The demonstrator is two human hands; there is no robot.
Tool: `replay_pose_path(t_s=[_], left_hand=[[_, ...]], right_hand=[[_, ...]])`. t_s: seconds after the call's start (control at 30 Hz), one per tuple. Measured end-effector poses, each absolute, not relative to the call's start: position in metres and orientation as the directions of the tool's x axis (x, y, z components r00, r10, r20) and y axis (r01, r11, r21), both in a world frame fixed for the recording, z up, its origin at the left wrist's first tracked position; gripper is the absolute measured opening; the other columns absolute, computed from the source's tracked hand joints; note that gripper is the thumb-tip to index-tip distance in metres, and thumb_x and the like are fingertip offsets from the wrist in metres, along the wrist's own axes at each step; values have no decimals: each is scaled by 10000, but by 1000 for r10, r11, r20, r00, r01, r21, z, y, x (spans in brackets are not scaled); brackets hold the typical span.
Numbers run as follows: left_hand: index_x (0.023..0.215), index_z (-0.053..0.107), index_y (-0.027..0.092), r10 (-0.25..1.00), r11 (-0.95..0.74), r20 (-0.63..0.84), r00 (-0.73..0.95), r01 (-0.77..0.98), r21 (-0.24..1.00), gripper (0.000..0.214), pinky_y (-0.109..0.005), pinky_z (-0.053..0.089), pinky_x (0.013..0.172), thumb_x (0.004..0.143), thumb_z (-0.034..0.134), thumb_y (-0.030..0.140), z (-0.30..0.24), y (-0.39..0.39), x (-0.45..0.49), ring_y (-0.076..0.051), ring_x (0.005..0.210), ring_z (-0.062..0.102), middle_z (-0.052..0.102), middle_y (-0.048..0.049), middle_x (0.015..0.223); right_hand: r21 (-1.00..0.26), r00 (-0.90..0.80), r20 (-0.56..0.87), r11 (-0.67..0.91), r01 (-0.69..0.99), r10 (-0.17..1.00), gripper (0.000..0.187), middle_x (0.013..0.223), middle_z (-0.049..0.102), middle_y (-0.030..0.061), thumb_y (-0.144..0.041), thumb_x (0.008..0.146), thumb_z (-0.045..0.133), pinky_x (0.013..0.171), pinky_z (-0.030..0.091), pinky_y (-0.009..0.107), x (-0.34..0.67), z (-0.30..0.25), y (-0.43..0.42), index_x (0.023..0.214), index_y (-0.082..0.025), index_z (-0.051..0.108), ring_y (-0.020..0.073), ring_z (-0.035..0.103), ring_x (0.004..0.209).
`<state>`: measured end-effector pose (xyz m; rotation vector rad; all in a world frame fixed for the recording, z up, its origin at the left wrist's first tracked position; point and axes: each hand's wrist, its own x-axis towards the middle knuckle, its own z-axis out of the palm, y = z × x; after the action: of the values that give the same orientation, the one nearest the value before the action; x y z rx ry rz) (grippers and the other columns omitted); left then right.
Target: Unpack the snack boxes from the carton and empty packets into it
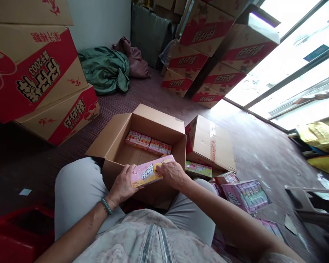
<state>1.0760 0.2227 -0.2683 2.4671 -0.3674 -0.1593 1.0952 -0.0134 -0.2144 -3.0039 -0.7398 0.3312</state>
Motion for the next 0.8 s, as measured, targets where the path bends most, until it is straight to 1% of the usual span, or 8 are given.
replay_pose_path(t_s=[0.2,0.27,0.33,0.43,0.53,0.6,0.7,0.8], left_hand=[[1256,422,202,-333,-760,5,943,-271,591,722,-374,502,909,689,750,503,-269,219,1084,-261,1025,581,514,-88,1122],[1252,429,206,-332,-764,-25,943,-253,594,737,-368,511,882,671,753,522,-268,220,1090,-255,1003,594,521,-80,1116],[1228,448,214,-314,-761,-51,948,-219,611,728,-353,511,876,644,765,510,-265,221,1101,-247,1006,599,530,-69,1118],[1174,477,207,-206,-810,-96,974,-115,575,729,-361,502,870,588,781,516,-255,211,1128,-266,1022,597,546,-74,1115],[1139,484,184,-34,-901,-185,982,50,431,758,-400,496,827,562,768,585,-249,174,1159,-318,1008,599,552,-117,1111],[1095,485,168,18,-911,-226,974,110,397,726,-413,488,825,570,762,586,-256,137,1174,-350,1033,590,551,-154,1109],[1012,478,162,5,-870,-288,958,147,471,697,-448,468,859,530,795,554,-290,84,1182,-397,1059,575,546,-209,1125],[869,483,194,-181,-823,-505,844,151,548,702,-488,441,903,398,851,562,-339,52,1181,-439,1052,570,578,-204,1084]], right_hand=[[-202,959,-110,-951,235,260,202,648,587,10,-67,860,482,586,252,266,1093,-226,-92,848,-129,673,82,519,603],[-277,971,-96,-943,185,219,136,593,545,-15,-158,861,542,550,230,251,1093,-232,-110,782,-157,652,74,459,543],[-341,986,-82,-934,110,146,231,557,512,-22,-292,916,498,512,229,236,1093,-238,-128,760,-169,614,79,414,501],[-460,992,25,-882,-99,-124,388,601,534,6,-390,986,293,518,280,238,1093,-250,-152,809,-171,559,105,431,525],[-656,916,108,-720,-226,-386,408,651,563,27,-473,964,281,561,313,255,1094,-266,-161,808,-183,521,127,467,575],[-720,905,100,-658,-221,-414,417,650,561,20,-513,951,292,572,314,256,1096,-280,-157,797,-192,508,129,468,577],[-732,915,83,-647,-214,-396,425,662,568,16,-517,959,268,584,318,251,1096,-304,-149,805,-200,505,133,476,587],[-733,905,63,-634,-245,-422,442,636,552,6,-527,965,248,575,324,247,1094,-328,-149,779,-209,493,136,465,565]])
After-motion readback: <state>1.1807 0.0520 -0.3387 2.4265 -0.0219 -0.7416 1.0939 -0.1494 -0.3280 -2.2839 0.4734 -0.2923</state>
